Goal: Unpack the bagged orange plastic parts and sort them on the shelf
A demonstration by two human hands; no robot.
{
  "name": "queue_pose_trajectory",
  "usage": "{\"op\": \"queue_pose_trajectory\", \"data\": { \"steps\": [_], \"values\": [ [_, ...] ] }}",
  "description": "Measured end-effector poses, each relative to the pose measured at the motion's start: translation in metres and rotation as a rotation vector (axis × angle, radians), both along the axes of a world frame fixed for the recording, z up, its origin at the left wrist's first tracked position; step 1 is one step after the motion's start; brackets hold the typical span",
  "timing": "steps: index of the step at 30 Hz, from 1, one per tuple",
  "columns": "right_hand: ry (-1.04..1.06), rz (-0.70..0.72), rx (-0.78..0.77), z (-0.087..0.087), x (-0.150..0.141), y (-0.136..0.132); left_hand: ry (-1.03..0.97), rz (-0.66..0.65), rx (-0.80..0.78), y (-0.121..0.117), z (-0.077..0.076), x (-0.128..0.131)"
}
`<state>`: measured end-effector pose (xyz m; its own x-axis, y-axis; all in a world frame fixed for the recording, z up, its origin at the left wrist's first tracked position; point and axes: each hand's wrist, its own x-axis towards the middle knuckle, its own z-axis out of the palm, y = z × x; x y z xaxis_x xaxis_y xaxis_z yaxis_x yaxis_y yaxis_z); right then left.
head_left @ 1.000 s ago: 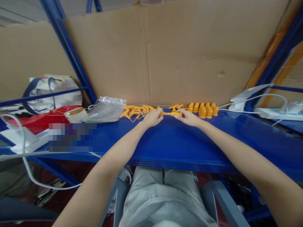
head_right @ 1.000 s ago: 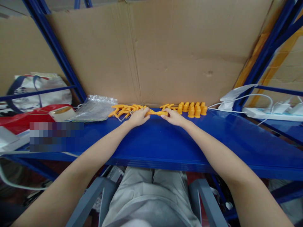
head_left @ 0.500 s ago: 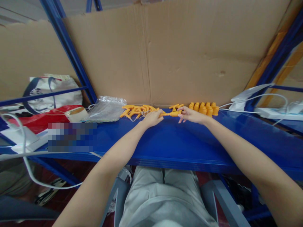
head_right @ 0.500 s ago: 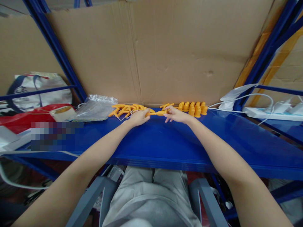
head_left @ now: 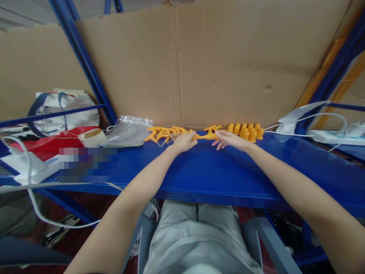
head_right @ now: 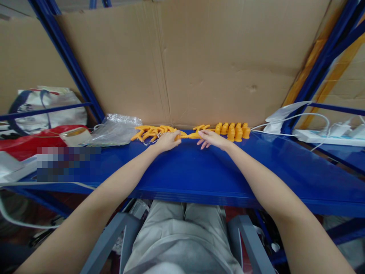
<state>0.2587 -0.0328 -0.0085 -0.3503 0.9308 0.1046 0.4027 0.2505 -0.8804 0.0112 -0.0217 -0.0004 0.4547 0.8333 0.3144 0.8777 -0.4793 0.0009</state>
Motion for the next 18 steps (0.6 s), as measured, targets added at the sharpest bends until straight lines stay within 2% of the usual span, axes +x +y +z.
{"op": "queue_pose_trajectory", "data": {
  "steps": [4,9,13,18],
  "values": [
    [0.035,0.039,-0.03,0.0015,0.0035,-0.0026,-0.028,0.003,-0.005,0.0018,-0.0009,-0.0014],
    [0.053,0.05,0.027,-0.0001,0.0004,-0.0004,-0.09,-0.024,0.002,0.003,-0.0021,-0.0045],
    [0.044,0.016,0.059,0.002,-0.0032,-0.001,-0.103,-0.034,0.005,0.0033,-0.0023,-0.0061],
    [0.015,-0.039,0.027,0.0056,-0.0059,-0.0046,-0.09,-0.036,-0.005,0.0029,-0.0016,-0.0061]
  ]
}}
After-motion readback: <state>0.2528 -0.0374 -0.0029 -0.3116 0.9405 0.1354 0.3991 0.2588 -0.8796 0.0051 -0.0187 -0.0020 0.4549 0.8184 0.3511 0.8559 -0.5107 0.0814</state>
